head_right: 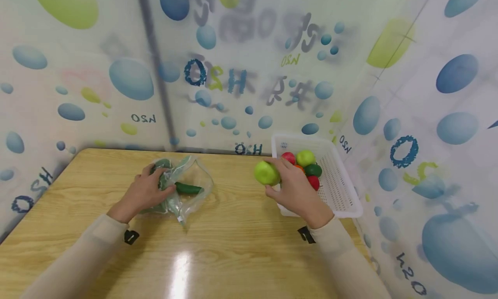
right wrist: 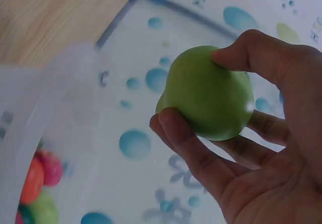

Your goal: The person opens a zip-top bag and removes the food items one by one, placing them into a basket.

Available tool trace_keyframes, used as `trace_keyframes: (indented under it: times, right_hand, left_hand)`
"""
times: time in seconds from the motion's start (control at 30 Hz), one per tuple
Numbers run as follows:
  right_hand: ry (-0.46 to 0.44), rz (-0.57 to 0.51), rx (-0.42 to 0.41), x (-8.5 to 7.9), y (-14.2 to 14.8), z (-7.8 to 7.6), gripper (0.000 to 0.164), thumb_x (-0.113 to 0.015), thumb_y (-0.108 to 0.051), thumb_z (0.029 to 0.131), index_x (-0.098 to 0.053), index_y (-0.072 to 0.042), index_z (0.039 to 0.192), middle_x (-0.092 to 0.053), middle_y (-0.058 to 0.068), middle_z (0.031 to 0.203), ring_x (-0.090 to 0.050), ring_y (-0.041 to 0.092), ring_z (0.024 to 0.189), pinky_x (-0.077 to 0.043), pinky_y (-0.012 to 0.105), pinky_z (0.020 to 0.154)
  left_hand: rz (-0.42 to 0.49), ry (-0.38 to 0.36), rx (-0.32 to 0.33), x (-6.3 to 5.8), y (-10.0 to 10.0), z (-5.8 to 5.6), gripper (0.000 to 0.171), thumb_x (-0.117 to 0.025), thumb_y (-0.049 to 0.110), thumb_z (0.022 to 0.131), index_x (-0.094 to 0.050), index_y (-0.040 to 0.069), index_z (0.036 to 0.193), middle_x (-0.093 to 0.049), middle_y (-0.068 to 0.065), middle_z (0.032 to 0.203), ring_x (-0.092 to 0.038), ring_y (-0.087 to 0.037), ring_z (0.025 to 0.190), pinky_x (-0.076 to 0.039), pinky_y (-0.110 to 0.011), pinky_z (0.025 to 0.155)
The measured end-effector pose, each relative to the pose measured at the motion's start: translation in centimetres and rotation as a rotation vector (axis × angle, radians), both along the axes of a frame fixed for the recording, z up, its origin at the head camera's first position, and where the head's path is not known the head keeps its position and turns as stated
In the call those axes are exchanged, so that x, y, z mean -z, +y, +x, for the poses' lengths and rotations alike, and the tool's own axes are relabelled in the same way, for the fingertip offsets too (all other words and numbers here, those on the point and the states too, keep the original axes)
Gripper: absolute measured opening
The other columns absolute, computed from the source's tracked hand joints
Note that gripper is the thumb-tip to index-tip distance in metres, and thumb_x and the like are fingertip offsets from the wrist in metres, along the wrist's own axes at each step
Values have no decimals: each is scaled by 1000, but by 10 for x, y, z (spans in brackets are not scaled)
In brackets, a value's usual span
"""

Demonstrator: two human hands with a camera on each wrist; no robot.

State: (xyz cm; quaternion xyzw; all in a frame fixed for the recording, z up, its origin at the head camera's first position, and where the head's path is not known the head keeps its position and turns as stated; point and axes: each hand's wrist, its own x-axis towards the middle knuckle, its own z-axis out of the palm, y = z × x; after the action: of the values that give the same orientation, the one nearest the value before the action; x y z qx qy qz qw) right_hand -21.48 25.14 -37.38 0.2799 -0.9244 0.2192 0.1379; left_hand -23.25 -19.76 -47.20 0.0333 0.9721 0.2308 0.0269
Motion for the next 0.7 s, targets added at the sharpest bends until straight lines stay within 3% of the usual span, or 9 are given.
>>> trace_keyframes:
  times: [0.2, 0.4, 0.6, 0.7]
  right_hand:
    - [-66, 31, 145, 5, 43, -5, 71, -86, -2, 94, -61, 2, 160, -74, 28, 147, -75, 43, 120, -65, 63, 104]
    - [-195, 127, 264, 8, 79, -8, 73, -90, -7, 94, -58, 9, 159, -70, 36, 152, -72, 54, 132, -59, 72, 115]
    - [-307, 224, 347, 15, 104, -10, 65, -90, -12, 93, -65, 14, 146, -76, 37, 134, -75, 50, 115, -61, 72, 108]
    - [-401, 261, 367, 17, 112, -11, 65, -89, -12, 90, -64, 15, 144, -77, 33, 125, -72, 43, 103, -63, 67, 100]
  left_hand:
    - [-5, 7, 3, 0, -1, 1, 76, -66, 46, 112, -51, 0, 170, -24, -49, 180, -49, -80, 145, -52, -86, 108]
    - [2, 18, 11, -4, -3, 3, 75, -66, 45, 113, -50, 0, 170, -27, -51, 178, -51, -80, 142, -53, -85, 106]
    - [4, 15, 10, -3, -3, 3, 74, -65, 45, 114, -49, 0, 171, -26, -51, 178, -50, -80, 143, -52, -86, 108]
    - [3, 11, 10, -4, -3, 4, 75, -65, 45, 113, -49, 0, 171, -26, -51, 177, -50, -80, 142, -53, -86, 107]
